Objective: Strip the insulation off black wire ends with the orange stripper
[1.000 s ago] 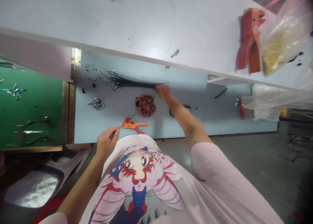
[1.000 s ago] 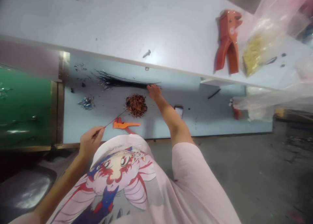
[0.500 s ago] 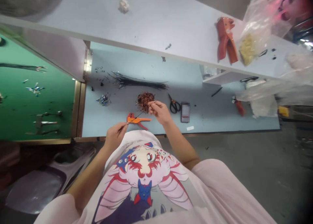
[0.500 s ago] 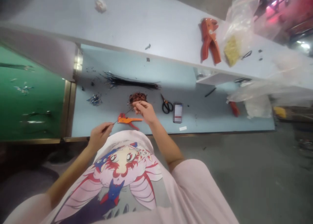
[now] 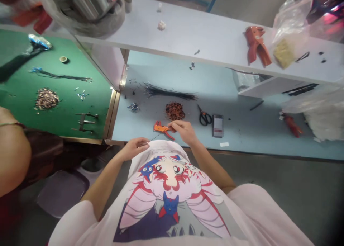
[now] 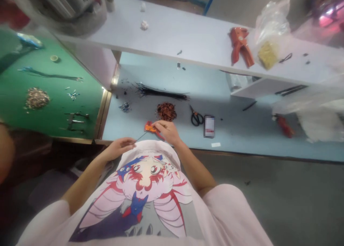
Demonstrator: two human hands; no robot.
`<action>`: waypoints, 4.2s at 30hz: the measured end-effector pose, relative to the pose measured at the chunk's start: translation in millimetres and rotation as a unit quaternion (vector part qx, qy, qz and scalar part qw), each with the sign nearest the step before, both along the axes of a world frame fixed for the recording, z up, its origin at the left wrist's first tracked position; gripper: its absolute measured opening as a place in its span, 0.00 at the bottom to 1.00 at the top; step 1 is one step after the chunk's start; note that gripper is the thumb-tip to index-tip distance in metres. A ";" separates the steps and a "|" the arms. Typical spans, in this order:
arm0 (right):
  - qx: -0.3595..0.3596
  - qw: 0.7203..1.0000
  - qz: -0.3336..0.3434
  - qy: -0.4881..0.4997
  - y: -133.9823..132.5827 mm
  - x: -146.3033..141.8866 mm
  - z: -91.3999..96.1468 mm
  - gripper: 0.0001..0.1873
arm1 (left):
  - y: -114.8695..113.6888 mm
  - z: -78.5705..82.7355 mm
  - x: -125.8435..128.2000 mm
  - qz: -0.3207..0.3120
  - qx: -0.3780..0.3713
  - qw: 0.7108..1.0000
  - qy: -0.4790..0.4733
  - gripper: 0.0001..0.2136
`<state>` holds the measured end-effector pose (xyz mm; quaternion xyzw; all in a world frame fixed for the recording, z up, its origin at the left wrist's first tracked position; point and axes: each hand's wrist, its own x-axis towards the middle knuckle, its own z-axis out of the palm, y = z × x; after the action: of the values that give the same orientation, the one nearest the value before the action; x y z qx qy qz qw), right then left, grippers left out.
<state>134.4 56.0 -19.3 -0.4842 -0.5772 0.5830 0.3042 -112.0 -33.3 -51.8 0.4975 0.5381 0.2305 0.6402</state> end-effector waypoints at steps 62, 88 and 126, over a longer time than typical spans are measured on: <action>-0.277 0.928 0.116 0.220 -71.5 11.2 62.5 0.17 | 10.0 77.7 42.0 0.233 0.513 0.800 0.206 0.04; -0.229 0.937 0.192 0.184 -70.4 3.8 58.8 0.14 | 6.3 80.6 39.4 0.197 0.510 0.818 0.178 0.02; -0.213 0.938 0.217 0.168 -71.2 3.7 61.3 0.11 | 7.8 82.7 37.8 0.200 0.515 0.817 0.166 0.03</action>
<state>138.1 -15.2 42.0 -0.2956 -0.4712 0.8170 0.1518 -74.3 -25.5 30.9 0.6667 0.5266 0.5110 0.1309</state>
